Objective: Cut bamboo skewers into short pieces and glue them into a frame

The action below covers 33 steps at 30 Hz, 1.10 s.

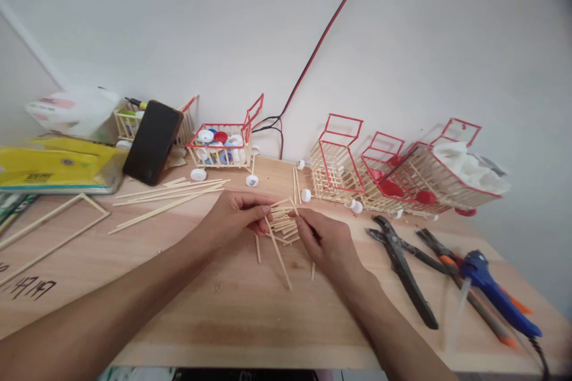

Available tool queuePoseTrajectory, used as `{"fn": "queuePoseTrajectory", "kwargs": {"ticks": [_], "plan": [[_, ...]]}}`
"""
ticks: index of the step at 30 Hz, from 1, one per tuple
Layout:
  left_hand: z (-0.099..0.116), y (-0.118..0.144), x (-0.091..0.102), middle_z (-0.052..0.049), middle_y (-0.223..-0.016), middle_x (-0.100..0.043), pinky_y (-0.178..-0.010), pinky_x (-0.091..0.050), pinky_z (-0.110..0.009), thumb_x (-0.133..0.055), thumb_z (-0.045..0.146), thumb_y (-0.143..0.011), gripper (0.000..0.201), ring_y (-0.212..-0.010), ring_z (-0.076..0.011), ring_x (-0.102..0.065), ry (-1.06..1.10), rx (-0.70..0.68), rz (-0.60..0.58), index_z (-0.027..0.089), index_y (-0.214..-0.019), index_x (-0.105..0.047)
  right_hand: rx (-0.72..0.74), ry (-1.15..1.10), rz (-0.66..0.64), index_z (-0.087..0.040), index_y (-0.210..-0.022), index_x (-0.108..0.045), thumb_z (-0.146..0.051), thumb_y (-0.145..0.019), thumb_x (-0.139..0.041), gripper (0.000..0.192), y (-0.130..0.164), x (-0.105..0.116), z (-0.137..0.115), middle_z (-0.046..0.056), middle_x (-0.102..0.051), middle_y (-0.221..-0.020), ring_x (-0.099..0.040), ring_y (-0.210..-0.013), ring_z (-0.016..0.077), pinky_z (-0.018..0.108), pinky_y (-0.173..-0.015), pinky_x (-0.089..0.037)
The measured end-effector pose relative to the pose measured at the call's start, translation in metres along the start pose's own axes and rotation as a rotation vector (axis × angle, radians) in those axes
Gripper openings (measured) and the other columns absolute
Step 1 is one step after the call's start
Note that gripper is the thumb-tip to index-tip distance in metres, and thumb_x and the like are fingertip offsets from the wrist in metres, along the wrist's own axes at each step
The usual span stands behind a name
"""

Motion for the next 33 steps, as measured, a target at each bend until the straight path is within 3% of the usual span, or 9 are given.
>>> {"fn": "queuePoseTrajectory", "kwargs": {"ticks": [17, 33], "plan": [[0.0017, 0.0013, -0.0004, -0.001, -0.063, -0.066, -0.051, -0.052, -0.019, -0.067, 0.019, -0.074, 0.016, -0.052, -0.008, -0.058, 0.043, 0.022, 0.007, 0.011, -0.087, -0.073, 0.015, 0.037, 0.012, -0.018, -0.083, -0.062, -0.025, -0.094, -0.043, 0.023, 0.0004, -0.0039, 0.0, 0.004, -0.067, -0.075, -0.058, -0.064, 0.0125, 0.022, -0.06, -0.037], [-0.0003, 0.0003, 0.0007, -0.001, -0.06, -0.065, -0.051, -0.05, -0.017, -0.066, 0.02, -0.076, 0.016, -0.051, -0.0074, -0.058, 0.033, 0.013, -0.022, 0.012, -0.087, -0.074, 0.02, 0.042, -0.014, -0.019, -0.078, -0.056, -0.025, -0.094, -0.042, 0.023, 0.0005, -0.0055, 0.0018, 0.001, -0.06, -0.068, -0.053, -0.061, 0.0114, 0.022, -0.059, -0.034]]}}
Point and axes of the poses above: each hand's wrist, its own y-axis away from the middle knuckle, its own x-axis out of the back of the hand, z = x × y, the point moved 3 cm from there along -y, towards the middle knuckle
